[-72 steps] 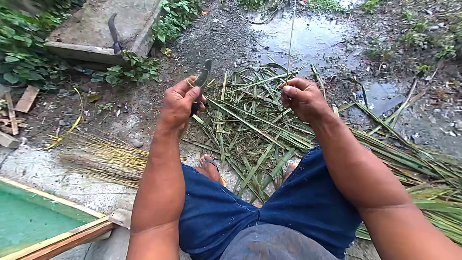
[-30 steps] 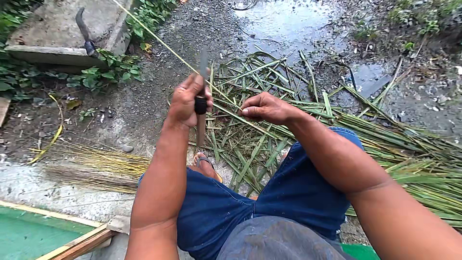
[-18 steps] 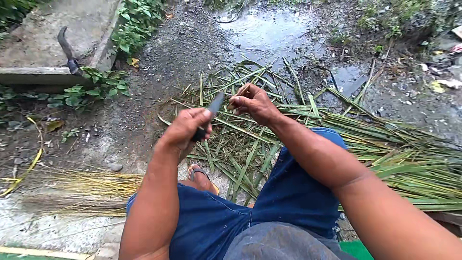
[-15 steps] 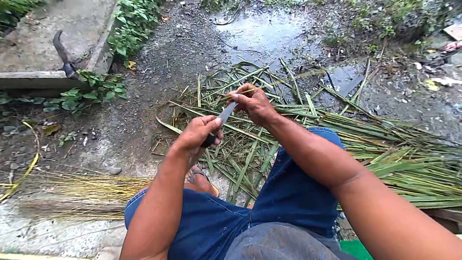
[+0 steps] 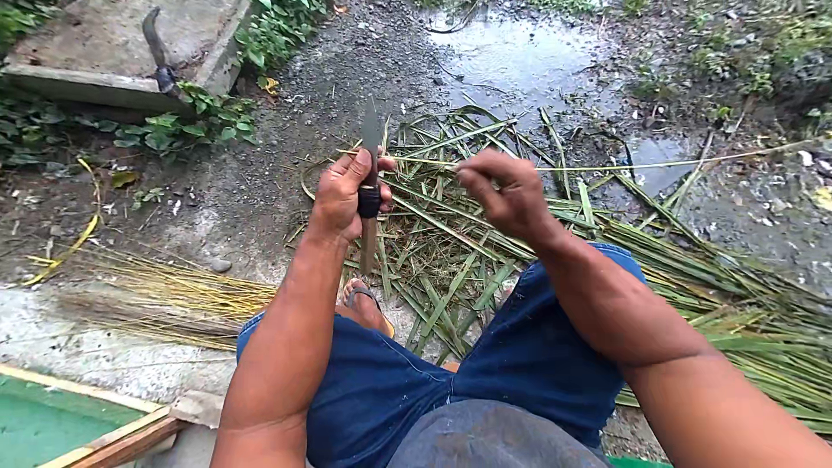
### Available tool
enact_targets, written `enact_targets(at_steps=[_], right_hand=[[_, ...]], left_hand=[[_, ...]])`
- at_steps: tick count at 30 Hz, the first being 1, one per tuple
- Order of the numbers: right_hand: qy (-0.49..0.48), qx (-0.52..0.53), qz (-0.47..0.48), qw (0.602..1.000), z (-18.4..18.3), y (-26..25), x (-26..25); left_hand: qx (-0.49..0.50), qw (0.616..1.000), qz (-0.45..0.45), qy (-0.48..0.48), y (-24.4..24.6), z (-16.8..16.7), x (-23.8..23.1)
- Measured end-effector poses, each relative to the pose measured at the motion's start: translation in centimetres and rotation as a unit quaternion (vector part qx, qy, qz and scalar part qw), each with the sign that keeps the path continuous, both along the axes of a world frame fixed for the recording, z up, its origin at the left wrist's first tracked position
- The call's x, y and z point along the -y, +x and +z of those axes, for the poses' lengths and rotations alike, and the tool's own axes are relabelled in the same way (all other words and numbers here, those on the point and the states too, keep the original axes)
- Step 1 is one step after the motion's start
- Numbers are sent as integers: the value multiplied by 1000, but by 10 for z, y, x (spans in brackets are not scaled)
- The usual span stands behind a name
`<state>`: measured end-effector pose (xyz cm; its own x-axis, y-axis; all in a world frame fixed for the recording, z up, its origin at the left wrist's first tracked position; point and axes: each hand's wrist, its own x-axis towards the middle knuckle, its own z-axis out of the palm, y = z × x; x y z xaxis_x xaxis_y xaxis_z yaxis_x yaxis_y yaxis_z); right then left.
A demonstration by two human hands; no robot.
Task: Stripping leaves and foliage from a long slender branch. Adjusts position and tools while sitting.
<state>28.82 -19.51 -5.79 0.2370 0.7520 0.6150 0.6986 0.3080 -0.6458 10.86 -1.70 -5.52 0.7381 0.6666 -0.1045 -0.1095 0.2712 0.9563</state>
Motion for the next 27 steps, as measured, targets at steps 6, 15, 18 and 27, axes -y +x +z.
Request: enact_targets(at_steps=[6, 15, 18, 27], right_hand=[[-282, 61, -12, 958, -5, 37, -4], [-265, -77, 40, 960, -6, 25, -5], [-239, -56, 29, 969, -10, 16, -8], [-226, 11, 11, 974, -3, 29, 5]], left_hand=[[-5, 998, -15, 63, -1, 7, -2], [-25, 997, -27, 67, 15, -1, 13], [-49, 992, -112, 38, 25, -14, 38], [39, 999, 22, -14, 7, 0, -9]])
